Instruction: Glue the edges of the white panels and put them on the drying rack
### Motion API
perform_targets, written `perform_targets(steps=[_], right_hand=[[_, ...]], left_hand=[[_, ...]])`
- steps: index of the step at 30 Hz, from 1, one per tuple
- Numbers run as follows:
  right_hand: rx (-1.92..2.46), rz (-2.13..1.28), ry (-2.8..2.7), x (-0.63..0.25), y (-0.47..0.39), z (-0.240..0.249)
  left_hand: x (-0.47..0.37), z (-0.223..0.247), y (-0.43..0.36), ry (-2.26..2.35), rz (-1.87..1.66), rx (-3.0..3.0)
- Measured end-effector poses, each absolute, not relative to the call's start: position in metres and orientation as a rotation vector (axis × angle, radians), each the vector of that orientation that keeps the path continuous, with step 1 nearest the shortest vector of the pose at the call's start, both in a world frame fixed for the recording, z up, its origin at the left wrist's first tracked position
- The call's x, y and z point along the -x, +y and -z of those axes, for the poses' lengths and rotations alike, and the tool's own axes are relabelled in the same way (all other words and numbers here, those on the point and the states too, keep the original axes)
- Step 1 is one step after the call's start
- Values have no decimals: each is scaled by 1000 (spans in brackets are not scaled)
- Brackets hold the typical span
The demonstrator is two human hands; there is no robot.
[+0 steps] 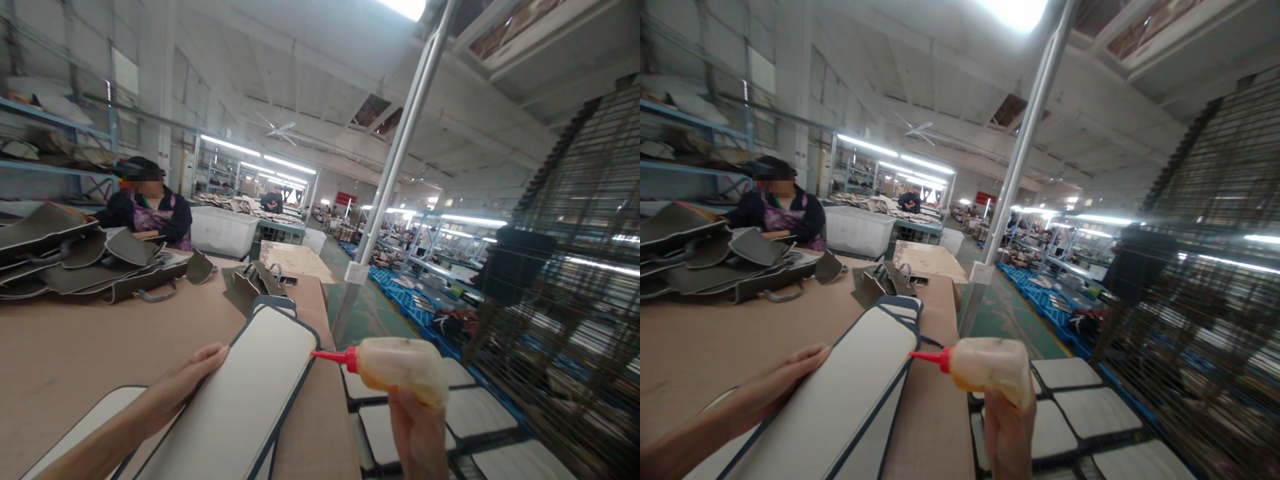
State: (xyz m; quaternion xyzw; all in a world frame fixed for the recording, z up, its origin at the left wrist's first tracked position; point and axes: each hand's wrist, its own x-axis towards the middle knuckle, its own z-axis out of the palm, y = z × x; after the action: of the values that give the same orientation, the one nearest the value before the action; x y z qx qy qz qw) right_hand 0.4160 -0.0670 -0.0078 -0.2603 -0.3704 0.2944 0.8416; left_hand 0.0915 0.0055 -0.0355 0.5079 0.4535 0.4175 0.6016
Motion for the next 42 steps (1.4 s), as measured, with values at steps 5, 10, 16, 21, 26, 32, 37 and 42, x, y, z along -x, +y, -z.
perform_targets(steps=[5,10,16,21,26,32,37,42], right_hand=[[566,-681,-861,-422,-65,18],[564,-738,-966,-429,-63,35],[571,-780,-891,-420,-62,34],[564,-819,-849,-411,-63,34],[558,-865,-850,-411,-64,44],[585,-900,-852,-402,-73,35],[667,-940,-831,-391,-82,25],[686,-945,-799,-385,-86,25]], left_hand=[[-94,41,6,1062,-979,-1149],[-96,36,3,1086,-1008,-1114],[-96,41,7,1019,-1009,-1029],[-98,40,8,976,-1010,-946],[-100,35,9,997,-1017,-923],[-102,34,13,1027,-1022,-918],[-102,36,18,998,-1028,-919],[-103,34,24,1026,-1038,-903]])
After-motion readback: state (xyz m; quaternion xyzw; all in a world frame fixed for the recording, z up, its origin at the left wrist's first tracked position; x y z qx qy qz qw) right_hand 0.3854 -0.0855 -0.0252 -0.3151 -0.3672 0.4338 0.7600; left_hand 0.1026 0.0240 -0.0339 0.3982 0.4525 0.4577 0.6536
